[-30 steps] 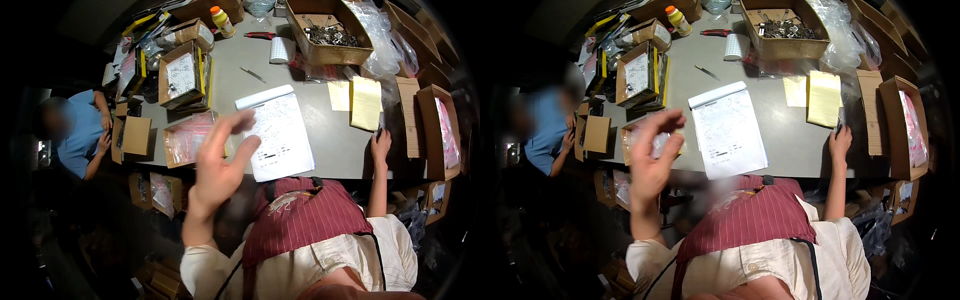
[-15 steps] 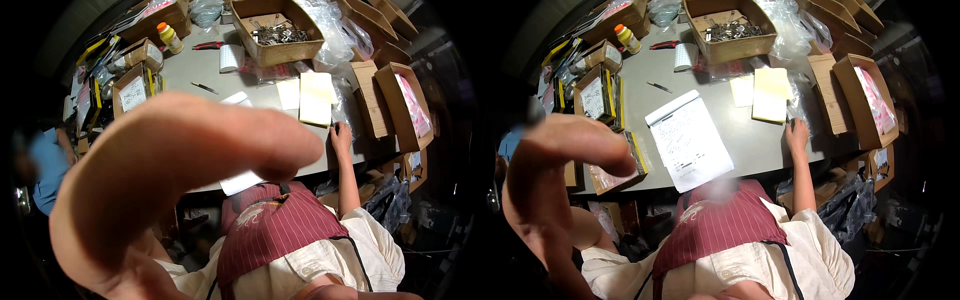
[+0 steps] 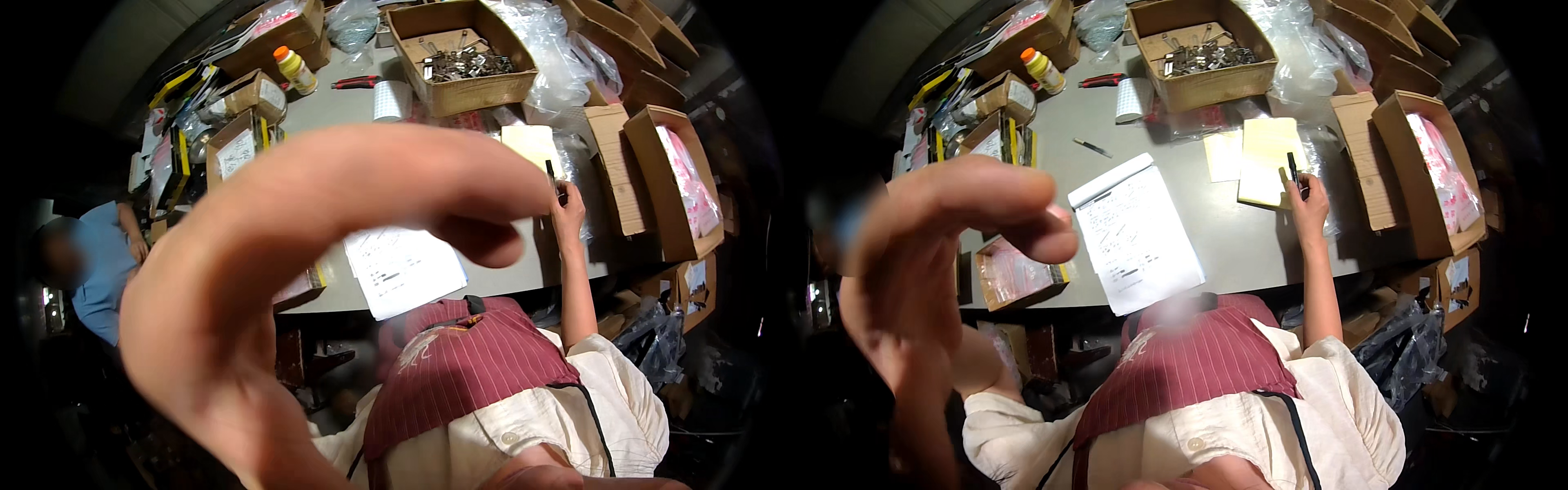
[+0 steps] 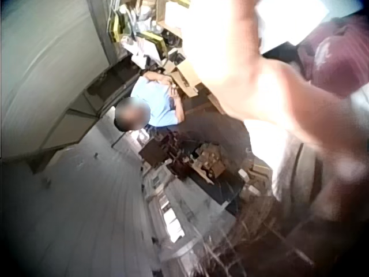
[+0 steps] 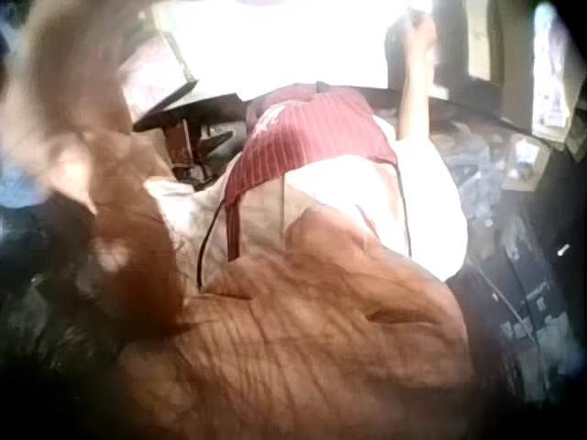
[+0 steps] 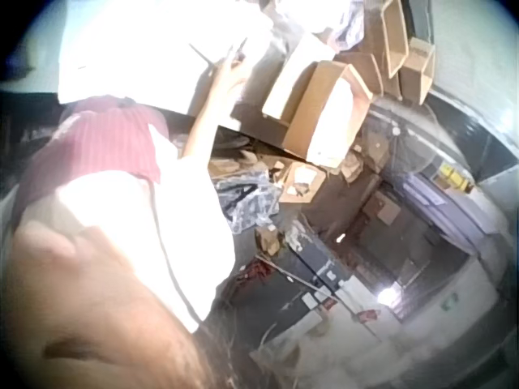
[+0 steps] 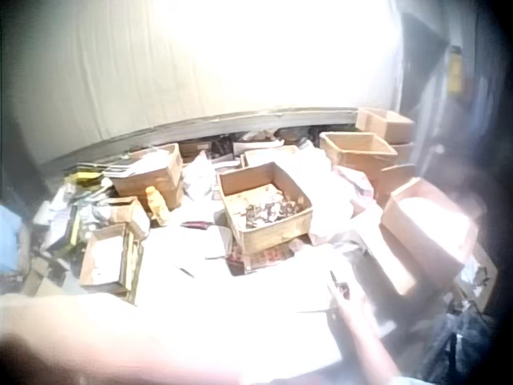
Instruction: The person sits at a cluttered table and repeatedly peels small yellow sticky notes from a pad, placing them into a red plastic bin. They also handle a small plastic bag containing red items and write on a notepad with a pen.
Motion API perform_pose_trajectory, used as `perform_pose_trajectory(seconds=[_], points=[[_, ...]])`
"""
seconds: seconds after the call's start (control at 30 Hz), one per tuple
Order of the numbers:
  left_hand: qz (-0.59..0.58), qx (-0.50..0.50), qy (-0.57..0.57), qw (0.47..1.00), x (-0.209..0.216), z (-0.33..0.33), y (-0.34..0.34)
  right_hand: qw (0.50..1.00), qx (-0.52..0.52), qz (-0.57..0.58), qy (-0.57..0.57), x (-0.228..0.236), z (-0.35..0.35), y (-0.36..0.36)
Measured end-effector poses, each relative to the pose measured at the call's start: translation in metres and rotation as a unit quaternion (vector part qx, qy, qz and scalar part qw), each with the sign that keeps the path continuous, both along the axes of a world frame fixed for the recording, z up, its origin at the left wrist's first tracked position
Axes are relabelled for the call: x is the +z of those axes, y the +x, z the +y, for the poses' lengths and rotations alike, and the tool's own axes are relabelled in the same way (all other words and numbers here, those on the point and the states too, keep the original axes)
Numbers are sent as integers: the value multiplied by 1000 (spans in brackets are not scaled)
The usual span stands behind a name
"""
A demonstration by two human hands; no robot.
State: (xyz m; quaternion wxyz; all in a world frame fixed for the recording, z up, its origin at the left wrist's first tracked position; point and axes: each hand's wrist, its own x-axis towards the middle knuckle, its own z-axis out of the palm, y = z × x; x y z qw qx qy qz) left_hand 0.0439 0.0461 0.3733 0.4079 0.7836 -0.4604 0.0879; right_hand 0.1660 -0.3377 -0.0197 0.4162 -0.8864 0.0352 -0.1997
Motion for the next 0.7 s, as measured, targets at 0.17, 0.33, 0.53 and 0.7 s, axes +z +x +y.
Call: perform_pose_trajectory(seconds=[0.17, 0.33, 0.53, 0.7], points=[[120, 273, -176, 938, -97, 7, 87, 989, 58, 26, -131, -27, 11, 11], [39, 497, 205, 842, -325, 82, 170, 977, 49, 24, -208, -40, 21, 16], [-94, 320, 332, 882, -412, 98, 210, 979, 150, 34, -136, 12, 26, -30], [-136, 268, 368, 880, -401, 84, 223, 968, 198, 40, -149, 12, 26, -83]])
